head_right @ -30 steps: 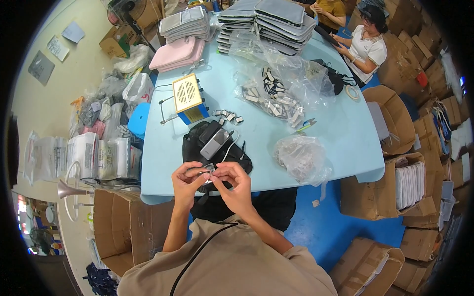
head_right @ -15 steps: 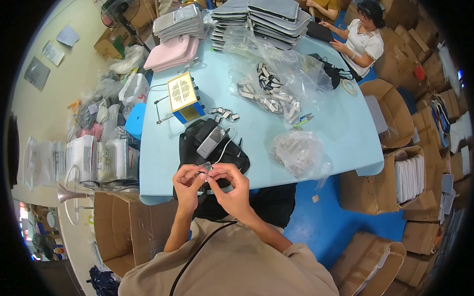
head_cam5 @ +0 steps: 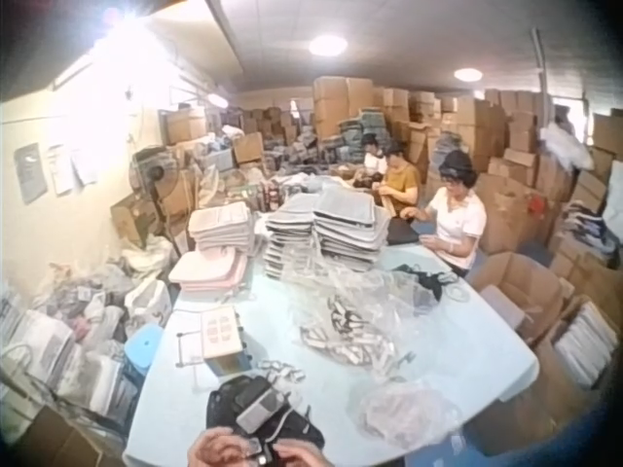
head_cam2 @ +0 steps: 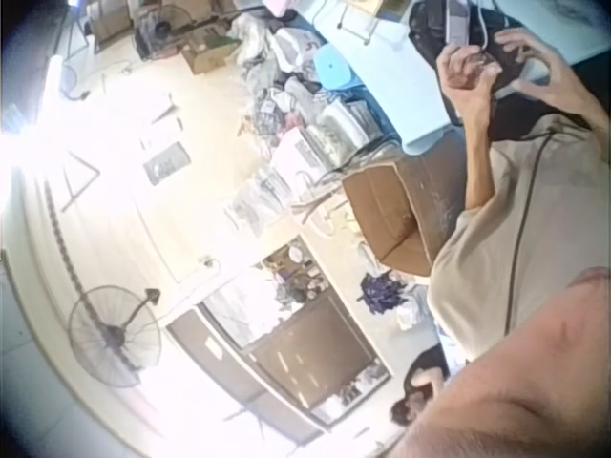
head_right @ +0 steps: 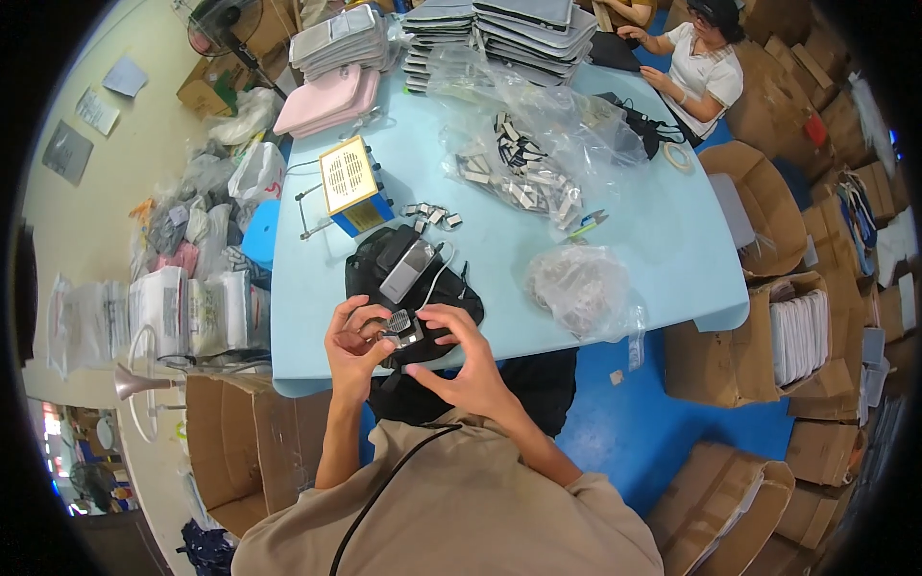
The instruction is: Assembling small black plastic components on a workbench in a workshop.
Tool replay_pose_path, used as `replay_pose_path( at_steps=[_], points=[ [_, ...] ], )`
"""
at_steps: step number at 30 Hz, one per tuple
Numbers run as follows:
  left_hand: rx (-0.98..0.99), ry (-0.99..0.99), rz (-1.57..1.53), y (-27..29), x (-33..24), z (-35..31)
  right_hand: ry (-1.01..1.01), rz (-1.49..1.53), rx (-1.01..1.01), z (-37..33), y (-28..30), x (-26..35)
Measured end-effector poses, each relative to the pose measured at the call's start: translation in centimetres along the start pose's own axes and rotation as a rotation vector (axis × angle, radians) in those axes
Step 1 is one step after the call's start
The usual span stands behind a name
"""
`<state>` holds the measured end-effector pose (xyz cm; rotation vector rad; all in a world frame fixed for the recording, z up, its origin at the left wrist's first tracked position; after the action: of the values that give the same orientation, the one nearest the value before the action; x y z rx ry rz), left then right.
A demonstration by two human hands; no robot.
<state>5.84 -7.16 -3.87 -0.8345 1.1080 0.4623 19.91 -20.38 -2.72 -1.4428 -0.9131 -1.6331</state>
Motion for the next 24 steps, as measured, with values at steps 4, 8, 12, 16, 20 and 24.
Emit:
replay_pose_path(
  at_steps=[4, 8, 12, 16, 20, 24],
  points=[
    [0.04, 0.041, 0.049, 0.0, -0.1, 0.1, -0.073, 0.176, 0.105, -0.3, -1.5, -1.4],
    [0.077, 0.109, 0.041, 0.2, 0.0, 0.1, -0.047, 0.176, 0.022, -0.4, -1.5, -2.0],
    [0.077, 0.155, 0.064, 1.1, 0.2, 0.1, 0.005, 0.018, -0.002, -0.5, -0.1, -1.9],
    [0.109, 0.213, 0.128, 1.5, -0.1, 0.9, -0.055, 0.029, -0.055, -0.6, 1.6, -2.9],
    [0.246, 0.325, 0.425, 3.5, -1.1, 2.1, -0.074, 0.065, -0.204, -1.3, 3.9, -5.2],
    [0.317, 0.301, 0.834, 5.8, -2.5, 4.4, -0.083, -0.014, -0.616, -3.4, 9.9, -8.2]
  ],
)
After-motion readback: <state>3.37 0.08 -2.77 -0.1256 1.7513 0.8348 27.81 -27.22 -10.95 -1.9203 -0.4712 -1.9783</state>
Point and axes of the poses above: each hand's wrist, its own z-axis towards the middle knuckle, its own y-axis out of the back of the hand, x = y × z, the point moved 4 cm from there along z, towards the middle knuckle, and after that the axes turned 7 degrees about -y, right-handed, at the moved point
